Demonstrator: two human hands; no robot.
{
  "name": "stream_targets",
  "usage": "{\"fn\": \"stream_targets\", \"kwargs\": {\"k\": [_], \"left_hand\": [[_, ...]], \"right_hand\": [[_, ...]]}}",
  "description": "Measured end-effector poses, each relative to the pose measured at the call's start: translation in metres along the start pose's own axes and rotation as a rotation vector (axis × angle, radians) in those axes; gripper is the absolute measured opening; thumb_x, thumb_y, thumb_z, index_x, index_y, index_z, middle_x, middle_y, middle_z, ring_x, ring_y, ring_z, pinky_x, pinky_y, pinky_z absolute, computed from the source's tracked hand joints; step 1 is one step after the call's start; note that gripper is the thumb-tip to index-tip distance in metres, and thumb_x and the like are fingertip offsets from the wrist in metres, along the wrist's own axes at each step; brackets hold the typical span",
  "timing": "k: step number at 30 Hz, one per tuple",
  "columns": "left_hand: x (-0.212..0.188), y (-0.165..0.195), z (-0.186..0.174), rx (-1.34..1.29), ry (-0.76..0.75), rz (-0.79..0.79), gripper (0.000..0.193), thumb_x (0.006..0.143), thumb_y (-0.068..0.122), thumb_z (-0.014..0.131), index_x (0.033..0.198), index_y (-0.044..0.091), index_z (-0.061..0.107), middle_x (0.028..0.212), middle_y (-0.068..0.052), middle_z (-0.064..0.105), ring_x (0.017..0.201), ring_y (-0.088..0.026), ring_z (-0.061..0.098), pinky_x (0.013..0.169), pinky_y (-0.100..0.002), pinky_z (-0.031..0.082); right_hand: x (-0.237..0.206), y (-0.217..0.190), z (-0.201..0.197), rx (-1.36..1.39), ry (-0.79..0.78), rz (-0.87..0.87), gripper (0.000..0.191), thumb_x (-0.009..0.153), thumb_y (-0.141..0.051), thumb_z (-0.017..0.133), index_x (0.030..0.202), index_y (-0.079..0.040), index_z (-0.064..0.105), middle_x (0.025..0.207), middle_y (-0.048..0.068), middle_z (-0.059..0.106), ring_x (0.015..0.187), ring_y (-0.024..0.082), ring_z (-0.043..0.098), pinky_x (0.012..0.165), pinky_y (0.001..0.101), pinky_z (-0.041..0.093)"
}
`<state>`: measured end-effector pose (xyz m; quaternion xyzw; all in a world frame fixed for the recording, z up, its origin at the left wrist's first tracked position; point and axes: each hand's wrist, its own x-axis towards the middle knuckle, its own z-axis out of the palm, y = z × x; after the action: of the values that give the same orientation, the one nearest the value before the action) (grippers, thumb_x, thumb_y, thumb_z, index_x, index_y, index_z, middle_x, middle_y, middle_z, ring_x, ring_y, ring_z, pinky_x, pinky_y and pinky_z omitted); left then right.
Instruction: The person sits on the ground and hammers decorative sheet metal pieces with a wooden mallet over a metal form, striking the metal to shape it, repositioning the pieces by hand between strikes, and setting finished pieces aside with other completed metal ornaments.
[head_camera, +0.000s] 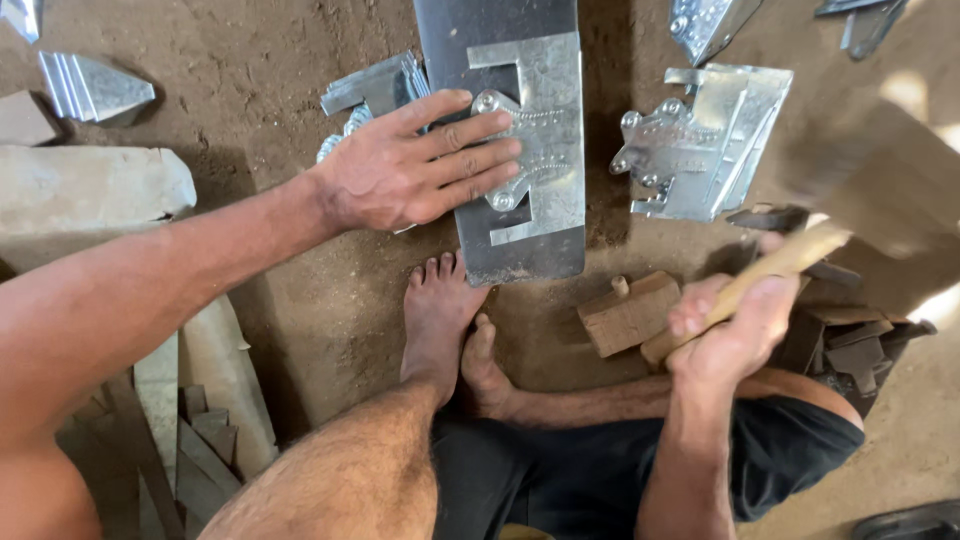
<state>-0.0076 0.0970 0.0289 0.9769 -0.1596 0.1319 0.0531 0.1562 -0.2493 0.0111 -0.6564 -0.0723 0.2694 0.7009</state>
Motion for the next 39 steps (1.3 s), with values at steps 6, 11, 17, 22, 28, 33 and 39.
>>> {"fn": "stream_targets", "kwargs": {"k": [6,11,17,22,28,33,39], "left_hand": [[-0.004,0.006,0.006,0.025,0.046,-0.014,0.046,0.106,0.023,0.058,0.151,0.011,0.059,0.155,-0.003,0.058,0.147,-0.021,0.047,0.125,-0.046,0.034],[-0.009,0.006,0.007,0.021,0.015,-0.051,0.048,0.102,0.022,0.058,0.15,0.012,0.059,0.154,-0.003,0.059,0.146,-0.021,0.048,0.125,-0.045,0.032],[-0.01,0.003,0.003,-0.021,0.038,-0.05,0.046,0.103,0.02,0.058,0.149,0.012,0.061,0.154,-0.003,0.059,0.147,-0.02,0.048,0.125,-0.045,0.033],[-0.011,0.004,0.004,-0.054,0.05,-0.054,0.048,0.1,0.017,0.058,0.147,0.01,0.062,0.152,-0.004,0.06,0.145,-0.021,0.05,0.122,-0.046,0.035],[-0.008,-0.002,-0.003,-0.095,0.063,-0.073,0.048,0.098,0.016,0.058,0.145,0.009,0.062,0.15,-0.005,0.062,0.143,-0.021,0.052,0.12,-0.046,0.037],[-0.013,-0.001,0.001,-0.076,0.096,-0.049,0.043,0.102,0.016,0.06,0.144,0.009,0.064,0.148,-0.005,0.061,0.143,-0.021,0.052,0.122,-0.044,0.037],[-0.015,-0.003,0.005,-0.107,0.136,-0.06,0.043,0.101,0.013,0.06,0.143,0.009,0.065,0.148,-0.006,0.064,0.143,-0.021,0.052,0.121,-0.044,0.039]], "right_hand": [[0.007,0.008,0.009,-0.544,-0.114,-0.001,0.04,0.114,-0.029,0.04,0.139,0.0,0.054,0.069,0.003,0.051,0.047,0.011,0.044,0.036,0.0275,0.039],[0.012,0.005,0.012,0.087,0.17,0.056,0.037,0.115,-0.03,0.036,0.141,-0.009,0.053,0.061,-0.003,0.047,0.045,0.008,0.041,0.04,0.0267,0.034],[0.02,0.01,0.035,-0.134,0.046,0.21,0.044,0.114,-0.029,0.041,0.149,-0.001,0.046,0.06,-0.003,0.046,0.045,0.007,0.041,0.036,0.0262,0.034],[0.047,0.011,0.046,-0.332,-0.171,-0.022,0.046,0.113,-0.026,0.044,0.152,-0.002,0.047,0.063,0.0,0.049,0.045,0.009,0.044,0.037,0.0263,0.037],[0.061,0.005,0.052,-0.015,0.049,0.132,0.023,0.114,-0.024,0.047,0.106,-0.002,0.05,0.062,0.001,0.051,0.044,0.01,0.046,0.038,0.027,0.035],[0.068,-0.001,0.056,-0.288,-0.092,0.066,0.039,0.11,-0.025,0.047,0.144,-0.006,0.054,0.062,0.0,0.053,0.044,0.008,0.047,0.033,0.025,0.037],[0.058,0.005,0.055,-0.478,-0.153,-0.118,0.05,0.109,-0.017,0.051,0.156,-0.003,0.044,0.064,-0.003,0.054,0.048,0.007,0.048,0.039,0.0241,0.04]]}}
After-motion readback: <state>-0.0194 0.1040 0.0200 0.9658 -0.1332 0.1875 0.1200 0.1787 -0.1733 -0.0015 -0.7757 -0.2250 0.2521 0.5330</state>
